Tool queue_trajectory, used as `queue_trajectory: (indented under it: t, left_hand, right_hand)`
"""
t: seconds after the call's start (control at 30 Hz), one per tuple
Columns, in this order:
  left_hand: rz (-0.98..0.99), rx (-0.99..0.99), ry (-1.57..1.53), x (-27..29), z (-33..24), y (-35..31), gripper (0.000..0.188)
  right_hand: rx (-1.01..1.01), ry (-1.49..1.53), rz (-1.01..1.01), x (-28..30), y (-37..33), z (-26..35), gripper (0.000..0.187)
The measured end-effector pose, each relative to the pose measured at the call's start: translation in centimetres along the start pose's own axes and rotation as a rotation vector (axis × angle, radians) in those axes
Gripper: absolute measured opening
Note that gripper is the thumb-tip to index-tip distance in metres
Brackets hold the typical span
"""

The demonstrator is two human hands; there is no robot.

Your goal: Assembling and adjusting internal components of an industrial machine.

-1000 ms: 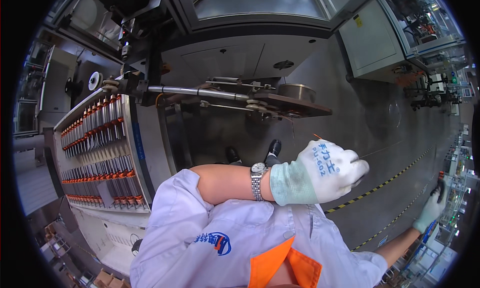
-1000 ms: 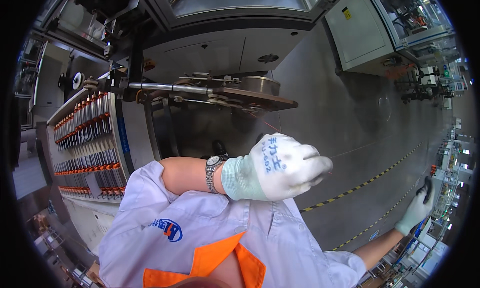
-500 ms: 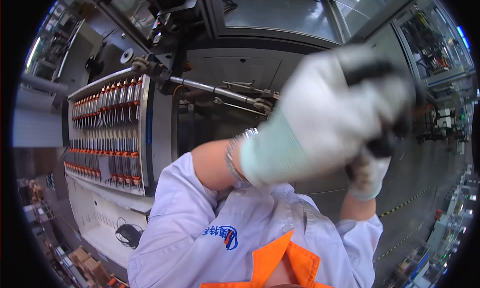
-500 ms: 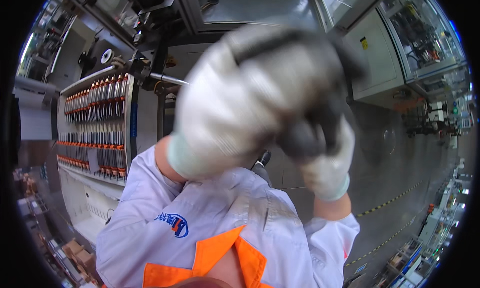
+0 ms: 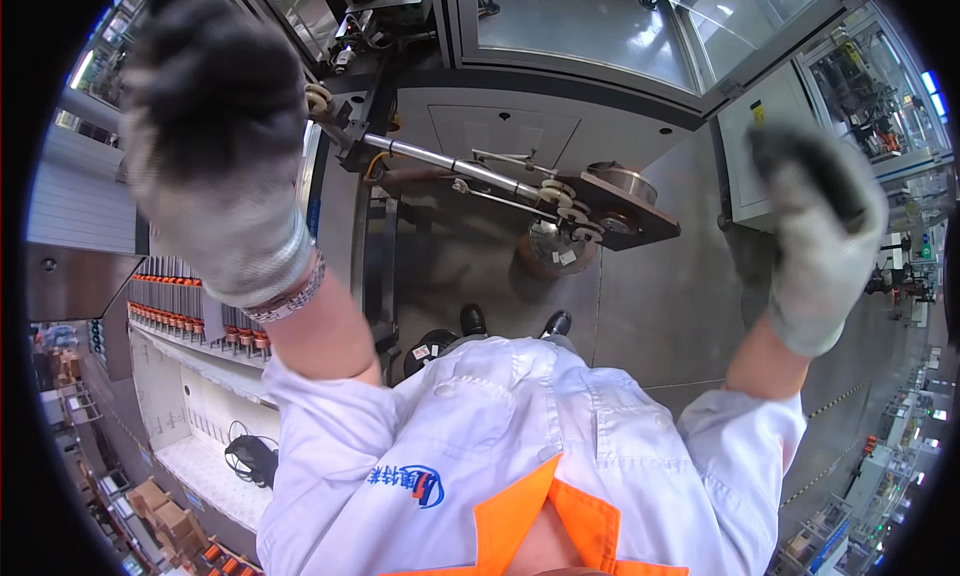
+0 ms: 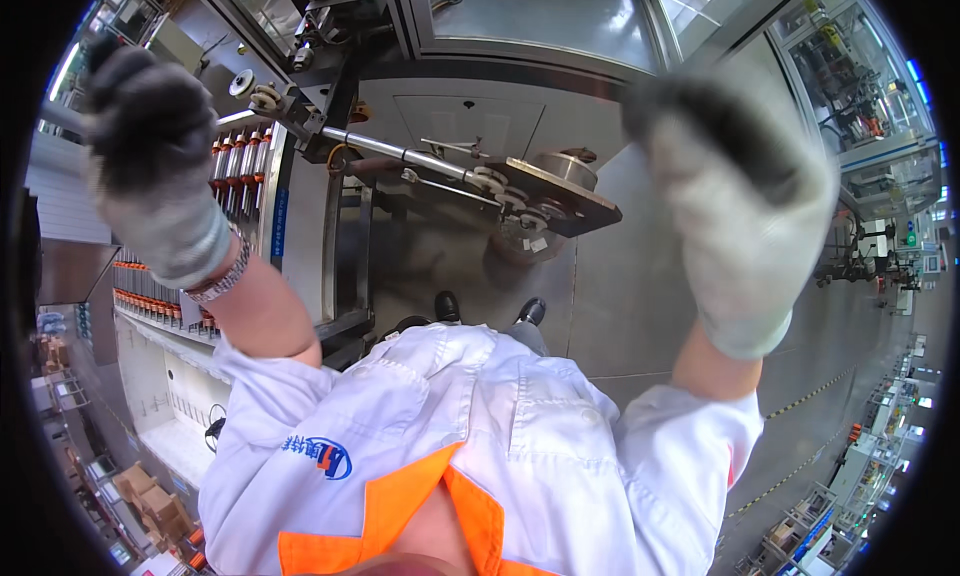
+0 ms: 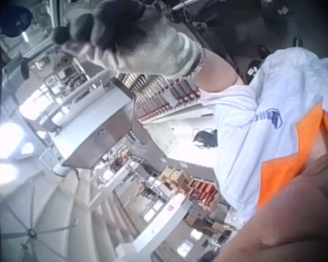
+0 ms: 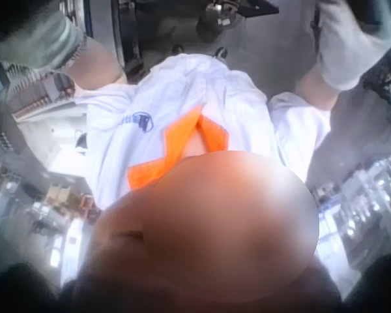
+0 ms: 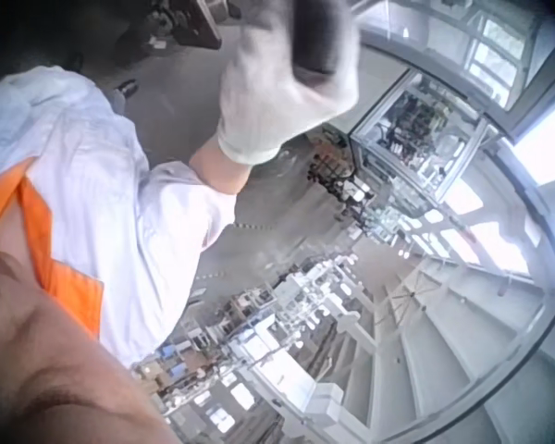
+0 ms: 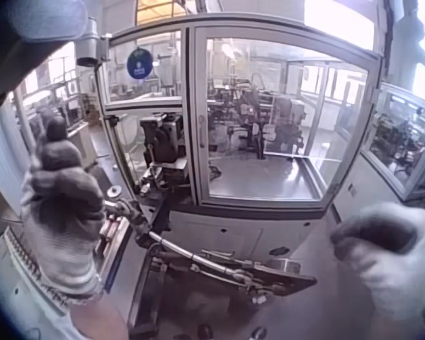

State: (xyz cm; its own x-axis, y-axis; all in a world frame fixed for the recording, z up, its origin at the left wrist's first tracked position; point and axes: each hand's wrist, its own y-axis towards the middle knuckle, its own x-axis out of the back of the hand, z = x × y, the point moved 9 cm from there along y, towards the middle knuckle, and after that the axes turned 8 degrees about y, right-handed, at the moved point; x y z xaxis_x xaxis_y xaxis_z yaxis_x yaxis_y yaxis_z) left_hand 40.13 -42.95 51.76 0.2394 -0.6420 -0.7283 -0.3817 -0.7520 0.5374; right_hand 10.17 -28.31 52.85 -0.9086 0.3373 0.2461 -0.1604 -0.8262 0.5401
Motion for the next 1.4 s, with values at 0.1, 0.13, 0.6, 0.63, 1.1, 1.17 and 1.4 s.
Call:
queue_trajectory:
  t: [0.1,0.13,0.6,0.63,1.1,1.17,1.4]
  left_hand:
    - [-0.315,0.081,0.865,5.8,4.8,-4.8,0.026]
    - [-0.341,0.249,1.036,6.6,7.7,-5.5,0.022]
    - [0.237,0.238,1.655,8.5,18.9,-7.9,0.032]
    - [0.238,0.256,1.634,8.7,19.1,-8.0,0.033]
    - [0.42,0.007,1.953,10.0,19.0,-7.8,0.019]
    - [0.383,-0.055,2.015,10.9,17.6,-8.3,0.02]
    - [-0.083,0.11,2.219,20.5,8.1,-13.0,0.023]
  right_hand:
    - [-0.326,-0.311,0.24,-2.3,-5.2,-6.9,0.018]
    - [-0.321,-0.445,0.278,-3.1,-6.6,-8.2,0.018]
    - [0.02,-0.963,0.245,-8.5,-7.3,-10.3,0.018]
    - [0.043,-1.007,0.25,-8.8,-7.3,-10.3,0.018]
    - [-0.05,-0.848,0.159,-12.1,-7.2,-11.5,0.031]
    - [0.093,-0.793,0.109,-12.7,-7.7,-9.2,0.033]
    - [0.085,-0.557,0.403,-22.0,-9.3,-10.9,0.056]
